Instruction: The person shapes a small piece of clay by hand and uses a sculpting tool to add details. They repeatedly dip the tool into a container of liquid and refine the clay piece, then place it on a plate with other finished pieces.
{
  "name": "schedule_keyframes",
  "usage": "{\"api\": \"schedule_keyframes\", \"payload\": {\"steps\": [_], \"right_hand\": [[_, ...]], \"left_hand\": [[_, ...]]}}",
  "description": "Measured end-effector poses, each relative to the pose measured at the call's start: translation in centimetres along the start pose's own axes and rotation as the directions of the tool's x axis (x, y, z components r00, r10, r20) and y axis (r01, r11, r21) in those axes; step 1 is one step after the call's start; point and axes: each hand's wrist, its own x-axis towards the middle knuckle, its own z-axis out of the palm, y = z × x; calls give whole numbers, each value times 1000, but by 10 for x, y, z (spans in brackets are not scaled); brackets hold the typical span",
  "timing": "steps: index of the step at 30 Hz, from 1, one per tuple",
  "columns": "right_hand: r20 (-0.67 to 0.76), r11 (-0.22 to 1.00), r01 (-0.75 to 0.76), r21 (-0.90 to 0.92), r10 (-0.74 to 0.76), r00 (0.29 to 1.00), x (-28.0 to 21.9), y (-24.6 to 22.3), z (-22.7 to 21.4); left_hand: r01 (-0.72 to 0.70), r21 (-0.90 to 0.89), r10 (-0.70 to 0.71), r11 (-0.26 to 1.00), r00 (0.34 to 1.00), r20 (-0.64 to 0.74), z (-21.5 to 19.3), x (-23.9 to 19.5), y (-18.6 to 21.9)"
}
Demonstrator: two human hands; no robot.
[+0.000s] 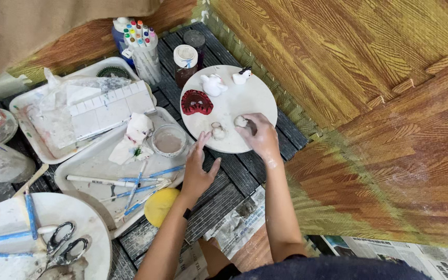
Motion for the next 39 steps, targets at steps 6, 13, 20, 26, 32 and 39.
{"api": "schedule_keyframes", "payload": {"steps": [6, 13, 20, 26, 32, 39], "right_hand": [[216, 787, -30, 616, -132, 967, 10, 31, -8], [374, 724, -196, 661, -91, 923, -2, 43, -8], [452, 714, -287, 639, -45, 891, 4, 46, 6], [357, 848, -155, 507, -43, 933, 3, 32, 8], [290, 927, -5, 375, -113, 950, -4, 15, 1], [118, 952, 127, 280, -166, 979, -11, 6, 12]], "left_hand": [[-44, 53, 45, 998, 999, -17, -1, 0, -1], [-31, 67, 33, 997, 999, -16, 2, -3, -7], [48, 107, -49, 993, 999, 6, 4, -5, -11], [62, 124, -65, 990, 998, 24, 5, -7, -14], [43, 146, -48, 988, 998, 34, 7, -9, -15], [9, 245, -21, 970, 999, 47, 9, -11, -17]]}}
